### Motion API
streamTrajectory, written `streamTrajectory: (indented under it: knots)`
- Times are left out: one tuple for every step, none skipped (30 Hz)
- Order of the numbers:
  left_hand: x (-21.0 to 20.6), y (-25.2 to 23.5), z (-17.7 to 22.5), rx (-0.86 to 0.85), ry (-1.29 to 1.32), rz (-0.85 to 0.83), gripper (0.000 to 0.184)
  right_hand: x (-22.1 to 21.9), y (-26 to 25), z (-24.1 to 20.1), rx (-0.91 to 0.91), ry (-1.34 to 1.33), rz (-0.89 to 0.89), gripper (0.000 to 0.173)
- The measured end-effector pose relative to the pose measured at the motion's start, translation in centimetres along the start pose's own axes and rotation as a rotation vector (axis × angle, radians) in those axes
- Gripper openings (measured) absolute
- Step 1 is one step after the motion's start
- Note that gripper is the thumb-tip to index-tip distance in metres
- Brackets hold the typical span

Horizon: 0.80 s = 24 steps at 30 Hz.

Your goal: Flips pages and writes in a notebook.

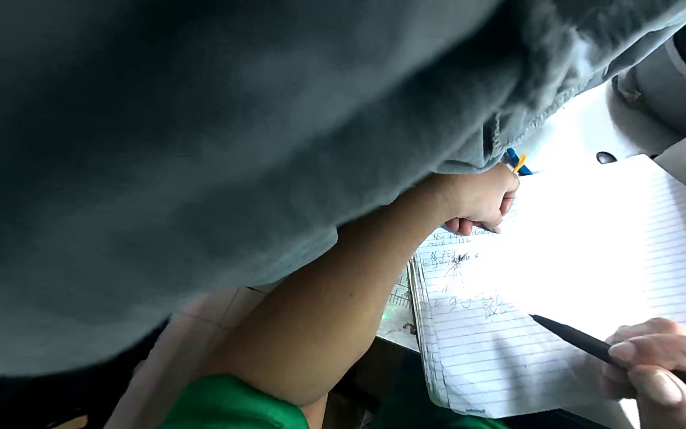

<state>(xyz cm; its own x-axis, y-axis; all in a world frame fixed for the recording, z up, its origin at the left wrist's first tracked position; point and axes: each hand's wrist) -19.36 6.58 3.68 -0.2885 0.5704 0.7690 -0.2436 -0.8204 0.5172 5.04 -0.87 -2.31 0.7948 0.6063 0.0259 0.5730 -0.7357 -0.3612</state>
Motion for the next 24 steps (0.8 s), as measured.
streamTrajectory:
  knots:
    - [0.0,0.0,0.0,-0.002,0.010,0.001,0.019,0.2,0.3,0.1,0.005,-0.001,-0.015,0.016]
    - [0.0,0.1,0.1,-0.004,0.013,0.000,0.019,0.3,0.7,0.1,0.010,0.009,-0.033,0.018]
    - [0.0,0.1,0.1,-0.008,0.011,0.001,0.019,0.5,1.0,0.2,0.012,0.026,-0.050,0.020]
    - [0.0,0.1,0.1,-0.009,0.006,0.003,0.019,0.6,1.3,0.2,0.013,0.047,-0.063,0.021]
    - [0.0,0.1,0.1,-0.008,-0.001,0.007,0.020,0.7,1.6,0.4,0.016,0.058,-0.073,0.023]
    - [0.0,0.0,0.0,-0.009,-0.001,0.010,0.020,0.9,1.8,0.5,0.019,0.061,-0.081,0.025]
    - [-0.1,0.0,-0.1,-0.010,0.003,0.017,0.022,0.9,1.8,0.5,0.020,0.060,-0.091,0.026]
    - [-0.1,-0.1,-0.1,-0.009,0.004,0.022,0.023,1.0,1.7,0.6,0.022,0.060,-0.094,0.027]
    - [-0.1,-0.1,-0.1,-0.011,0.005,0.025,0.024,0.9,1.7,0.7,0.021,0.068,-0.096,0.027]
    - [-0.1,-0.1,-0.1,-0.008,-0.003,0.028,0.024,0.9,1.7,0.8,0.020,0.083,-0.096,0.028]
    - [-0.2,-0.1,0.0,-0.006,-0.014,0.036,0.025,0.8,1.7,0.9,0.018,0.101,-0.094,0.029]
    - [-0.3,-0.1,0.0,-0.009,-0.023,0.051,0.025,0.7,1.7,0.9,0.017,0.120,-0.092,0.029]
    - [-0.3,-0.1,0.2,-0.007,-0.045,0.062,0.025,0.7,1.8,0.9,0.017,0.126,-0.088,0.030]
    - [-0.4,-0.1,0.4,-0.003,-0.070,0.064,0.026,0.8,1.7,0.9,0.012,0.116,-0.078,0.030]
    - [-0.4,-0.1,0.6,0.001,-0.084,0.067,0.026,0.8,1.7,0.9,0.005,0.082,-0.059,0.029]
    - [-0.4,-0.1,0.7,0.002,-0.085,0.073,0.026,1.0,1.5,1.0,-0.007,0.021,-0.032,0.029]
    - [-0.4,-0.1,0.7,0.001,-0.083,0.080,0.026,1.1,1.3,1.1,-0.027,-0.060,-0.006,0.029]
    - [-0.5,-0.1,0.7,-0.001,-0.081,0.093,0.026,1.1,1.0,1.2,-0.054,-0.140,0.019,0.028]
    - [-0.5,-0.2,0.7,-0.001,-0.079,0.110,0.025,1.2,0.7,1.4,-0.075,-0.204,0.041,0.028]
    - [-0.5,-0.1,0.7,0.005,-0.070,0.115,0.025,1.2,0.3,1.6,-0.084,-0.236,0.062,0.027]
    - [-0.5,-0.2,0.7,0.021,-0.064,0.121,0.025,1.3,0.0,1.8,-0.082,-0.248,0.088,0.027]
    - [-0.4,-0.2,0.7,0.039,-0.057,0.123,0.024,1.3,-0.4,2.0,-0.085,-0.262,0.126,0.027]
    - [-0.4,-0.1,0.7,0.051,-0.047,0.120,0.025,1.3,-0.6,2.0,-0.106,-0.286,0.171,0.026]
    - [-0.4,-0.1,0.7,0.050,-0.037,0.118,0.026,1.3,-0.8,1.8,-0.123,-0.315,0.215,0.025]
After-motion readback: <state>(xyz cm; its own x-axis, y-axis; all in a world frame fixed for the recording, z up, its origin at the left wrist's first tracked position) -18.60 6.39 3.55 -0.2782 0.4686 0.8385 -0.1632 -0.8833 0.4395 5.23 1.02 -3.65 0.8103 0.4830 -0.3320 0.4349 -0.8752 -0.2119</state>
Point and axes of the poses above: each hand's wrist, its own y-axis away from the middle knuckle, its own x-axis out of the back of the hand, z = x × y, and after that the axes turned 15 degrees about -y, right-handed
